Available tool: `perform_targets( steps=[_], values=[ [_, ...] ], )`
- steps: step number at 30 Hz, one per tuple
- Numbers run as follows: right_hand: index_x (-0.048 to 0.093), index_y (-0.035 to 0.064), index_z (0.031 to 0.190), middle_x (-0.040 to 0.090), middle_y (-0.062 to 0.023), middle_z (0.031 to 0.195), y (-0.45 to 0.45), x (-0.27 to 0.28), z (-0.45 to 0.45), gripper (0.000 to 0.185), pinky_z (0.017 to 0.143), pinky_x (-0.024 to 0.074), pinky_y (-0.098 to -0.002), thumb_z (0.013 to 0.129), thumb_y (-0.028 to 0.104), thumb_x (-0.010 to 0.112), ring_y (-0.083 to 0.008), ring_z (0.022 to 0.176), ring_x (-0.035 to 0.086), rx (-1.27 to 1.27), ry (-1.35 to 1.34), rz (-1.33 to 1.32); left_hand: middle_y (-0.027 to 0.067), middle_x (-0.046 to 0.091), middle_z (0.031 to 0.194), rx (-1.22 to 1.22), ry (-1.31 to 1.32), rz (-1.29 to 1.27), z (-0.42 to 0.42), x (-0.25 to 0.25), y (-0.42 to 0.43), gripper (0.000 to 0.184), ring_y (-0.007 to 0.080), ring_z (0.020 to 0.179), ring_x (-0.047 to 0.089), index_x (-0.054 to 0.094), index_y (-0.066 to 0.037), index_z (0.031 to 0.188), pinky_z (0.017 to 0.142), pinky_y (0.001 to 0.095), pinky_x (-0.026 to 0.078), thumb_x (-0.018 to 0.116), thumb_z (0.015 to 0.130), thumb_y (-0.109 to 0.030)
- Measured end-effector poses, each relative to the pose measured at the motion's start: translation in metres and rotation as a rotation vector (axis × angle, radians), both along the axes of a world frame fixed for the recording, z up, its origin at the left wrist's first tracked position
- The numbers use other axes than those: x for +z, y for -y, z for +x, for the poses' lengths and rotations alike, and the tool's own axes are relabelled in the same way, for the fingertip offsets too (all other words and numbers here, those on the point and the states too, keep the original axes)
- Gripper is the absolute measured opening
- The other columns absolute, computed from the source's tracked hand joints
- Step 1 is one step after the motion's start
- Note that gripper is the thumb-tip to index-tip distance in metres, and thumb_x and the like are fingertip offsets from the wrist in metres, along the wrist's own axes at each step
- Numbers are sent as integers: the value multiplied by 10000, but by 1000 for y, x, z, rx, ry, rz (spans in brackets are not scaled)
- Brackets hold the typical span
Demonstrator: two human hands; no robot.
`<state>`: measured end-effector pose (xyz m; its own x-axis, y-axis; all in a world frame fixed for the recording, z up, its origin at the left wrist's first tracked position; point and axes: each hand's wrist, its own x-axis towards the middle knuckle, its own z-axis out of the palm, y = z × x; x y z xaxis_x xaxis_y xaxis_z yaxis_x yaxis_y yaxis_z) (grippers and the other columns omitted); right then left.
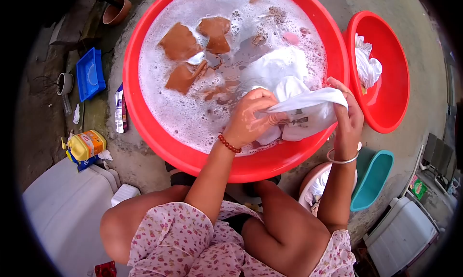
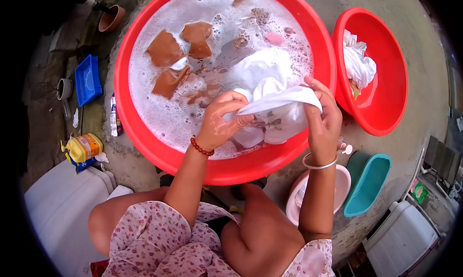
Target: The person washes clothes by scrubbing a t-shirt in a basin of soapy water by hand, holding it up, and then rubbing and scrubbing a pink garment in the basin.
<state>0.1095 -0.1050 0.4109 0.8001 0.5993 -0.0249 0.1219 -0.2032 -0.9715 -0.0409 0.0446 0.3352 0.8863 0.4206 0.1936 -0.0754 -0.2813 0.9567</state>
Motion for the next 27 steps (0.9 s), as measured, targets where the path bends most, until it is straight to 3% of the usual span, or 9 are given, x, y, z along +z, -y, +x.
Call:
perform_targets(
  steps=[2,7,10,13,14,18,22,24,27],
  values=[
    [556,-27,1060,568,-83,1023,5,-31,15,201,809,435,-261,895,52,472,-136,912,542,-68,-592,134,63,596,896,39,7,-42,-2,12,-4,241,179,806,550,642,-5,905,736,290,432,627,853,-239],
    [520,0,1049,599,-134,872,-17,-42,-54,277,693,463,-285,790,74,583,-188,760,593,117,171,-154,73,589,882,250,44,-1135,13,9,22,342,132,751,539,560,-6,1019,703,249,432,437,956,-320],
    [561,75,711,513,-89,629,-30,-8,-97,135,481,412,-332,709,144,678,-267,539,540,385,403,-128,31,508,707,49,52,-1641,-3,-52,27,236,123,564,483,513,-93,837,459,261,396,479,928,-307],
    [516,47,584,453,-128,516,-35,-48,-76,237,404,325,-341,769,121,645,-261,420,451,172,673,-234,26,574,851,506,-152,-1716,8,-11,69,205,126,760,568,557,-69,952,688,275,477,500,911,-261],
    [508,19,566,434,-154,500,-35,-61,-57,312,408,322,-357,830,156,600,-285,426,446,43,395,-352,35,594,978,500,-192,-1642,13,-5,74,246,144,906,578,566,-46,1032,809,291,463,482,918,-247],
    [495,8,575,443,-160,519,-34,-55,-80,312,436,336,-366,836,147,594,-297,442,447,47,458,-330,49,592,873,471,-212,-1643,5,-2,66,224,139,807,580,574,-47,952,719,281,475,472,916,-244],
    [487,46,579,463,-127,527,-29,-36,-126,257,432,354,-364,803,94,603,-278,446,477,287,518,-123,35,561,732,-162,-137,-1617,-16,-40,41,222,131,690,564,535,-93,820,622,278,464,487,912,-290],
    [493,41,579,461,-139,532,-35,-53,-92,271,435,353,-375,819,118,593,-292,450,477,203,578,-231,30,580,782,236,9,-1952,-10,-48,71,201,127,722,574,557,-84,866,646,270,469,487,913,-266],
    [535,57,614,506,-125,549,-33,-72,-49,242,441,381,-392,828,161,576,-302,476,503,67,402,-501,39,607,949,396,-156,-1674,3,-13,79,210,127,865,591,578,-28,1014,760,271,473,478,920,-186]
  ],
)
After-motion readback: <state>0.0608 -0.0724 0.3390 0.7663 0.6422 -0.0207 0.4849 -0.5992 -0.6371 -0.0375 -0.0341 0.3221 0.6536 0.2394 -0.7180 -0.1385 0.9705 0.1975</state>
